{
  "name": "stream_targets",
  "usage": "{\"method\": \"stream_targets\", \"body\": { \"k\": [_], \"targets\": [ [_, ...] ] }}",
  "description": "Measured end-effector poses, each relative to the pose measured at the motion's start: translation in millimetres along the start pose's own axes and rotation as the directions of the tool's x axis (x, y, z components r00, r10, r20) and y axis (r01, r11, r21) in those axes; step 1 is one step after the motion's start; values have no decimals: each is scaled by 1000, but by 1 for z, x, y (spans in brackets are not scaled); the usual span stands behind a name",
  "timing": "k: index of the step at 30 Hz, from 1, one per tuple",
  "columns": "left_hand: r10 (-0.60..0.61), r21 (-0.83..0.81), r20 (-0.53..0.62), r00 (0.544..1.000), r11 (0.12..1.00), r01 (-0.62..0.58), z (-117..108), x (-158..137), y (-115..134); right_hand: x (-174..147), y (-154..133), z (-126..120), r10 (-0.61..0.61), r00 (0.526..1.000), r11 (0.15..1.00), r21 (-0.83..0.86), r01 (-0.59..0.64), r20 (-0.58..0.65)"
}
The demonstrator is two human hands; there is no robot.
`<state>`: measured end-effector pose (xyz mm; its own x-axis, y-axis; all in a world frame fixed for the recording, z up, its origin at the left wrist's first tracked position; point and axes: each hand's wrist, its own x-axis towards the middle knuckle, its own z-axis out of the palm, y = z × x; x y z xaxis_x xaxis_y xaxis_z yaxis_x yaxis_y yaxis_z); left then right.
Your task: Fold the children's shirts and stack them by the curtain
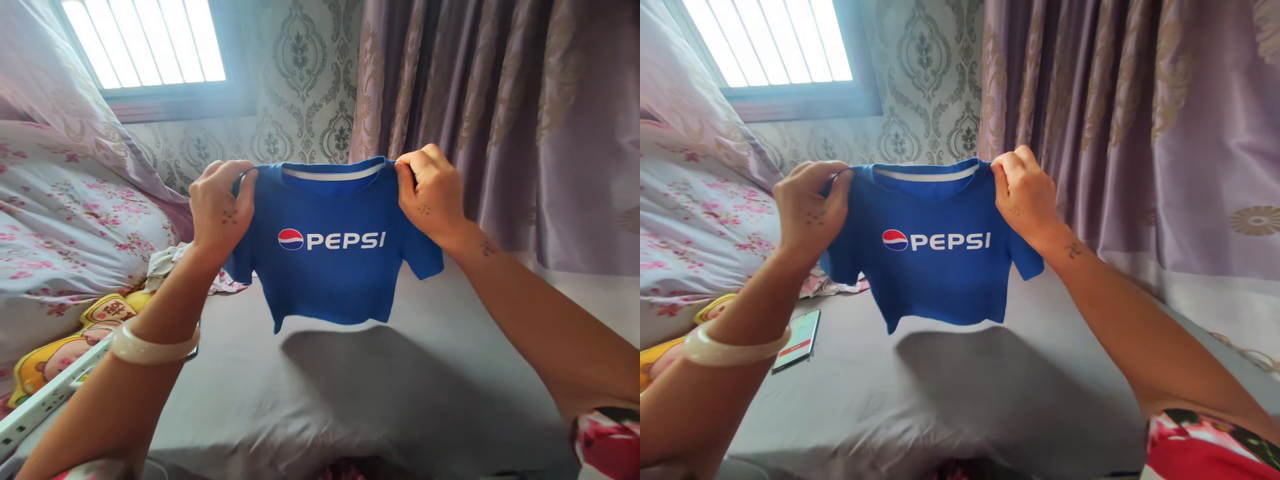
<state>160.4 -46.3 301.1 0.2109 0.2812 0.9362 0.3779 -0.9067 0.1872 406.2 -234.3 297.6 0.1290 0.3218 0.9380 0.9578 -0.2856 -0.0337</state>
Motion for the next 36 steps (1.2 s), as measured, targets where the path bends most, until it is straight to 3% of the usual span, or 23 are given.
{"method": "stream_targets", "body": {
  "k": [4,10,14,18,23,36],
  "targets": [
    [-48,32,127,991,999,44,-2,8,-9,1,-1,-1,-17,999,1000,25,17,27],
    [-121,102,337,934,991,92,53,-15,-42,-19,12,46,57,967,996,-77,-38,248],
    [-163,170,479,862,981,92,102,-51,-61,-46,23,87,174,861,972,-223,-72,478],
    [-208,211,595,776,973,98,143,-89,-70,-81,33,126,256,752,951,-298,-83,607],
    [-280,267,667,690,955,129,177,-120,-78,-119,46,161,285,698,945,-316,-88,657],
    [-335,313,732,593,939,144,219,-139,-91,-149,70,212,300,640,942,-324,-83,707]
  ]
}}
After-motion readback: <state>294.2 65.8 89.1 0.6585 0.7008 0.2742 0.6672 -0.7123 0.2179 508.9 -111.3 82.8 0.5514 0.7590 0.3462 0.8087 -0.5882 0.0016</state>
